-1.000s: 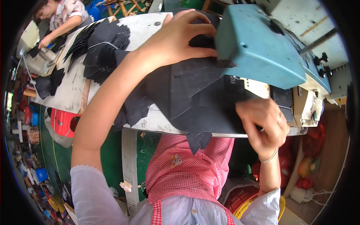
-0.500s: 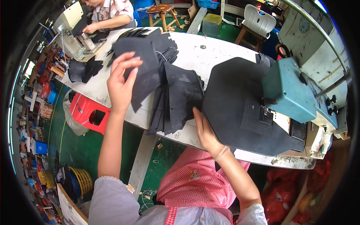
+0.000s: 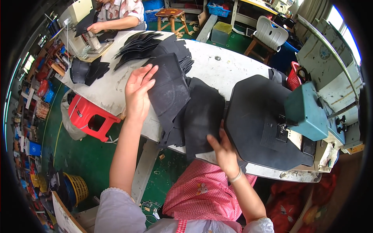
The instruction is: Aligning and feeding shoe material pieces into a specialized stitching machine.
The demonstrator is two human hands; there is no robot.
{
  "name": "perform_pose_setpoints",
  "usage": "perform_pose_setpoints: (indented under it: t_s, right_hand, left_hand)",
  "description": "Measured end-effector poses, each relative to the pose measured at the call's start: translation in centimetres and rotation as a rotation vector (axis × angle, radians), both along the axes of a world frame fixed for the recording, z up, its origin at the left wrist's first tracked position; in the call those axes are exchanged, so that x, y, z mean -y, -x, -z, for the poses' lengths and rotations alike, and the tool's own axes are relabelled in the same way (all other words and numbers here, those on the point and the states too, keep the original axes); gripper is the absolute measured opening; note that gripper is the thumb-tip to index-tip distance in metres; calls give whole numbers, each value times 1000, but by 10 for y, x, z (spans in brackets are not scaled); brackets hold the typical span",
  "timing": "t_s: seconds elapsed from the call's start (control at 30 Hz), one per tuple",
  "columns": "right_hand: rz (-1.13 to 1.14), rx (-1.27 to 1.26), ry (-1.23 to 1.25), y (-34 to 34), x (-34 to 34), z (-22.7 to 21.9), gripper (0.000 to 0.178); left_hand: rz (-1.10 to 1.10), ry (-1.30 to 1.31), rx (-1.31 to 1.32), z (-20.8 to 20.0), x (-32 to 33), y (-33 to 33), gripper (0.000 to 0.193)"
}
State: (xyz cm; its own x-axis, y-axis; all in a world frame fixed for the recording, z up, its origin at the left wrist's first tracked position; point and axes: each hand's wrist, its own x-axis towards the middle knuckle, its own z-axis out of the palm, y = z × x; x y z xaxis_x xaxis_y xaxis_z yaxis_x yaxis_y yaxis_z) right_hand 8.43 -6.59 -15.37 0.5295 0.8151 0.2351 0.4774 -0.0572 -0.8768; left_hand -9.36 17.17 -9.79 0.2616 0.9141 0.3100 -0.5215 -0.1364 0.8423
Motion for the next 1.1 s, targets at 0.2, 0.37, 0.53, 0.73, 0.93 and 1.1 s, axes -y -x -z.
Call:
perform_pose_setpoints:
  t_s: [0.2, 0.37, 0.53, 0.73, 0.93, 1.1]
  right_hand:
    - [-504, -681, 75, 0, 76, -31, 26]
    - [-586, -711, 83, -20, 105, -40, 29]
    - [-659, -599, 121, -33, 118, -47, 32]
    - [-319, -238, -8, -25, 126, -95, 40]
    - [-118, 140, -85, -39, 118, -112, 22]
    - [-124, 174, -36, -46, 121, -116, 14]
  left_hand:
    - [-107, -605, -754, 35, -9, -35, 43]
    - [-232, -900, -967, -34, 71, -27, 37]
    - [453, -882, -1035, -72, 154, -34, 35]
    - [622, -397, -855, -67, 181, -41, 16]
    - [689, -327, -835, -67, 200, -57, 15]
    - [682, -374, -868, -71, 210, -65, 15]
